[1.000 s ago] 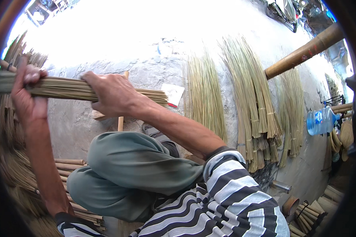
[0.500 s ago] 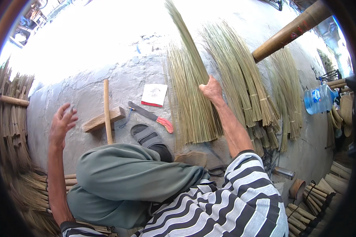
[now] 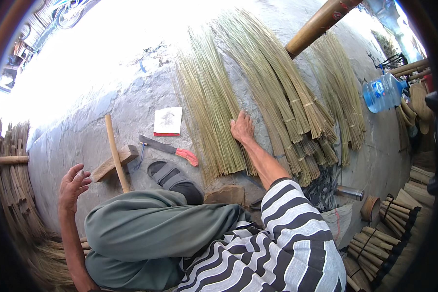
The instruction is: The person sits on the floor and repeatedly picks up bundles of dried straw, aligns them, and strikes them against a wooden block to shape the broom heads. The person also uses a small red-handled tool to trim or adjust the bundles and places finished brooms aside.
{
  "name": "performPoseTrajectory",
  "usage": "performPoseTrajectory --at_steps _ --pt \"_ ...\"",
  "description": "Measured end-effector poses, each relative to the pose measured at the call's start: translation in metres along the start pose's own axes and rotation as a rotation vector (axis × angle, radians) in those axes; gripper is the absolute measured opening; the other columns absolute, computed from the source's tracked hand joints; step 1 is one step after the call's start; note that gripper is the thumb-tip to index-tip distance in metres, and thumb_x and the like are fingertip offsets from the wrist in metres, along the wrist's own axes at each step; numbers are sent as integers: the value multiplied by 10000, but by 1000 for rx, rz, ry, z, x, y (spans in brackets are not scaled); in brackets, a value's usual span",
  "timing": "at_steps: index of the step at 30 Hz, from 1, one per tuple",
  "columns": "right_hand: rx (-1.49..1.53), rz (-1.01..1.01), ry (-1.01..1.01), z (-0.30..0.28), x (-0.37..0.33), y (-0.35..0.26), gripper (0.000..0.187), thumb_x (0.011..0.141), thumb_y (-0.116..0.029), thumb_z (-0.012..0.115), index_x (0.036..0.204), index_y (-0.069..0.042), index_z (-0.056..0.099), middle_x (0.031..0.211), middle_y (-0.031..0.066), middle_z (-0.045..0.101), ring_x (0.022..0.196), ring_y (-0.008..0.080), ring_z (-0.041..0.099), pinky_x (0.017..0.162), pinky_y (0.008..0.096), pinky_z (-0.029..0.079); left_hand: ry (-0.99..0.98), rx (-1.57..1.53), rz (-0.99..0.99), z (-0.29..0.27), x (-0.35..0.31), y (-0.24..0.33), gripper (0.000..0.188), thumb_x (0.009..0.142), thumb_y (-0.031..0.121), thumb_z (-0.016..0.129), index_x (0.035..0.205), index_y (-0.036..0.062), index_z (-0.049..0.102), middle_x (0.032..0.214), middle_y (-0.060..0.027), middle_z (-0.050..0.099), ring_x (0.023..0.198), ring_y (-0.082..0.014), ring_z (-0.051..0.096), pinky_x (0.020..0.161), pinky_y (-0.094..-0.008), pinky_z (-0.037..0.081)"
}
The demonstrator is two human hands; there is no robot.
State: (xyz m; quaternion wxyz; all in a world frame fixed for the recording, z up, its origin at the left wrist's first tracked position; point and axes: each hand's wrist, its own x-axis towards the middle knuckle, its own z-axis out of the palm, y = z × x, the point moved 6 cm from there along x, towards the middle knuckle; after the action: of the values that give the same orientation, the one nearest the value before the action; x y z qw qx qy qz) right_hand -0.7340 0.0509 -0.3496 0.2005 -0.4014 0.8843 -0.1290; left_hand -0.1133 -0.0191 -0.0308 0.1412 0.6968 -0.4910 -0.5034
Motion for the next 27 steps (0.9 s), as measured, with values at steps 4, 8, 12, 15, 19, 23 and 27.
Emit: performPoseTrajectory --at_steps 4,8,12,15,19,23,27 --pt "-150 -143 47 -55 14 4 672 990 -395 695 1512 -22 496 1482 248 526 1366 427 515 1120 583 428 -11 55 87 2 -5 10 632 1024 354 676 1536 25 504 1263 -127 702 1065 -189 694 932 -345 539" --pt "-225 -229 444 -138 43 37 598 986 -294 702 1486 -26 514 1431 226 561 1309 407 551 1076 556 477 17 58 68 -4 -12 9 611 1018 333 677 1517 14 524 1234 -127 713 1043 -178 697 913 -336 541" --pt "-306 -90 437 -152 67 86 545 967 -141 708 1464 -21 521 1375 218 597 1264 416 557 1066 556 476 35 50 67 -12 -17 6 603 1017 327 682 1504 7 529 1210 -128 726 1016 -177 706 889 -339 551" --pt "-352 30 381 -144 70 104 514 966 -106 702 1444 -16 538 1369 232 597 1257 431 554 1053 561 474 70 73 80 -18 -20 5 621 1010 357 705 1494 12 527 1205 -133 733 1000 -187 717 877 -347 561" --pt "-331 198 224 -143 61 106 486 956 -121 710 1406 1 576 1457 284 521 1311 446 514 1093 590 438 69 58 102 -21 -24 3 558 988 252 680 1459 -25 567 1168 -129 750 986 -188 724 844 -337 555" --pt "-323 253 -68 -158 50 98 632 911 -200 744 1473 10 544 1590 295 397 1428 489 424 1192 633 347 86 76 115 -23 -27 1 545 975 238 692 1436 -31 584 1143 -136 753 958 -193 729 816 -338 556" --pt "160 268 -48 -186 38 101 769 908 -346 764 1527 27 501 1609 291 388 1467 458 407 1179 636 366 103 41 127 -26 -31 5 548 965 235 710 1427 -34 591 1151 -164 749 966 -212 733 824 -337 560"
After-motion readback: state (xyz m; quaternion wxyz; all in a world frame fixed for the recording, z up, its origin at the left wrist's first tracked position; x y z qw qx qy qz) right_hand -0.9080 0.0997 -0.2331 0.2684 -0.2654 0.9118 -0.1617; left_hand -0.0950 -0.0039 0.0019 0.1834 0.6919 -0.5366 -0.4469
